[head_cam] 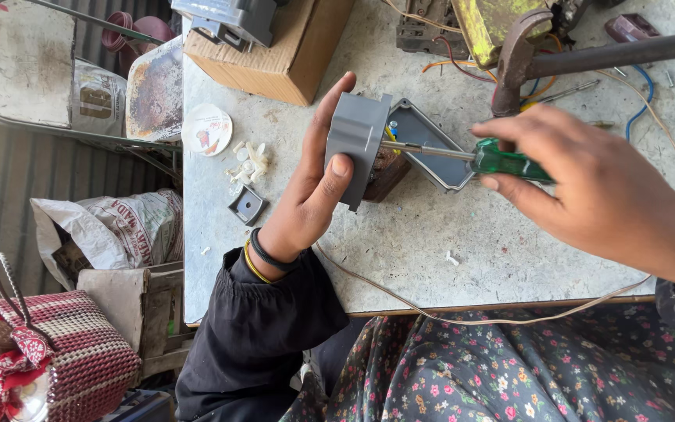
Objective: The person uses a screwdriver to tighten screws on a small grey electronic device, repeatedly adjusting the internal circuit board and wires. They switch between different screwdrivers and occasionally use pliers to manipulate components within the device's casing.
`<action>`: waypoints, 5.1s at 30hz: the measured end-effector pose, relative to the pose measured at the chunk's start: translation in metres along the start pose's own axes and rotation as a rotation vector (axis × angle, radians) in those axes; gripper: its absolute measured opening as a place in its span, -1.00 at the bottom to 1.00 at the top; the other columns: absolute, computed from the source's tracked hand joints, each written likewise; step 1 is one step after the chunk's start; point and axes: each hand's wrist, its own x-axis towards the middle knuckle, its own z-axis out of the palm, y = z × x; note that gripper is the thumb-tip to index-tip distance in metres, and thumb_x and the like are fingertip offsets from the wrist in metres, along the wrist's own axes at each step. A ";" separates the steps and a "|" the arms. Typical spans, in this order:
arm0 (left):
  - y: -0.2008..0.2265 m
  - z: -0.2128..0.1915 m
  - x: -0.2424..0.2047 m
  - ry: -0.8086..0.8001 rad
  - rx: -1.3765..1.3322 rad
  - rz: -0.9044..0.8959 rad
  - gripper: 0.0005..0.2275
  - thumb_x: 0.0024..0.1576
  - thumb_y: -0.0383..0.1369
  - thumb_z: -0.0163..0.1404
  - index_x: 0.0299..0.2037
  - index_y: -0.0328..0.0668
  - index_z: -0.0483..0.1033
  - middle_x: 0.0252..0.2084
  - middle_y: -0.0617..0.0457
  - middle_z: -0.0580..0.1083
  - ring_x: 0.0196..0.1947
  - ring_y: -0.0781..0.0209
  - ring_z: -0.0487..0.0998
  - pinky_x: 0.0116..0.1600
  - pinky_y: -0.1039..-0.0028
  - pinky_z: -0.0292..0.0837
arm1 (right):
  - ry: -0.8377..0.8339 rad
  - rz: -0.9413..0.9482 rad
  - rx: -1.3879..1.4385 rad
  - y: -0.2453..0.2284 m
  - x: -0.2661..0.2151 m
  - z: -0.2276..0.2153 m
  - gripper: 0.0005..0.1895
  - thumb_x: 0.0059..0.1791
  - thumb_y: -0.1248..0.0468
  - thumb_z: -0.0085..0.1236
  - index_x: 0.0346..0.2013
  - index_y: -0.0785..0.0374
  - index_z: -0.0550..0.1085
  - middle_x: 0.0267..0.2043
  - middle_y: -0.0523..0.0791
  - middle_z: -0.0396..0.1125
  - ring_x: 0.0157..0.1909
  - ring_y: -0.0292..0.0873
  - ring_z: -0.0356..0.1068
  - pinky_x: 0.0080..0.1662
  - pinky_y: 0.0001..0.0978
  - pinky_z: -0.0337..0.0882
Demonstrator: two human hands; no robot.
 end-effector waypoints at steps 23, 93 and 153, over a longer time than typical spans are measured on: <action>0.001 -0.034 0.002 0.286 0.270 0.079 -0.43 0.45 -0.08 -0.03 0.53 -0.17 0.04 0.38 -0.06 0.34 0.33 0.13 0.44 0.42 0.37 0.37 | 0.128 -0.437 -0.070 0.003 0.004 0.006 -0.57 -0.07 0.07 0.25 0.03 0.18 0.52 -0.20 -0.05 0.47 -0.06 -0.01 0.48 -0.05 -0.13 0.49; -0.001 0.001 -0.007 0.139 -0.525 -0.153 -0.09 0.28 0.16 0.02 0.59 -0.24 -0.25 0.31 -0.10 0.36 0.37 -0.01 0.40 0.50 0.19 0.33 | 0.307 -0.494 -0.002 0.005 -0.016 0.002 -0.33 -0.11 0.13 0.32 0.28 0.29 0.48 -0.12 -0.07 0.45 -0.28 -0.13 0.45 -0.29 -0.32 0.41; -0.006 0.001 -0.004 0.099 -0.412 -0.156 -0.10 0.26 0.16 0.07 0.58 -0.14 -0.22 0.29 -0.22 0.36 0.34 0.02 0.39 0.40 0.21 0.46 | 0.324 -0.534 -0.029 0.014 -0.005 0.004 -0.47 -0.13 0.29 0.35 0.13 0.23 0.48 -0.20 -0.05 0.42 -0.27 -0.07 0.50 -0.31 -0.23 0.46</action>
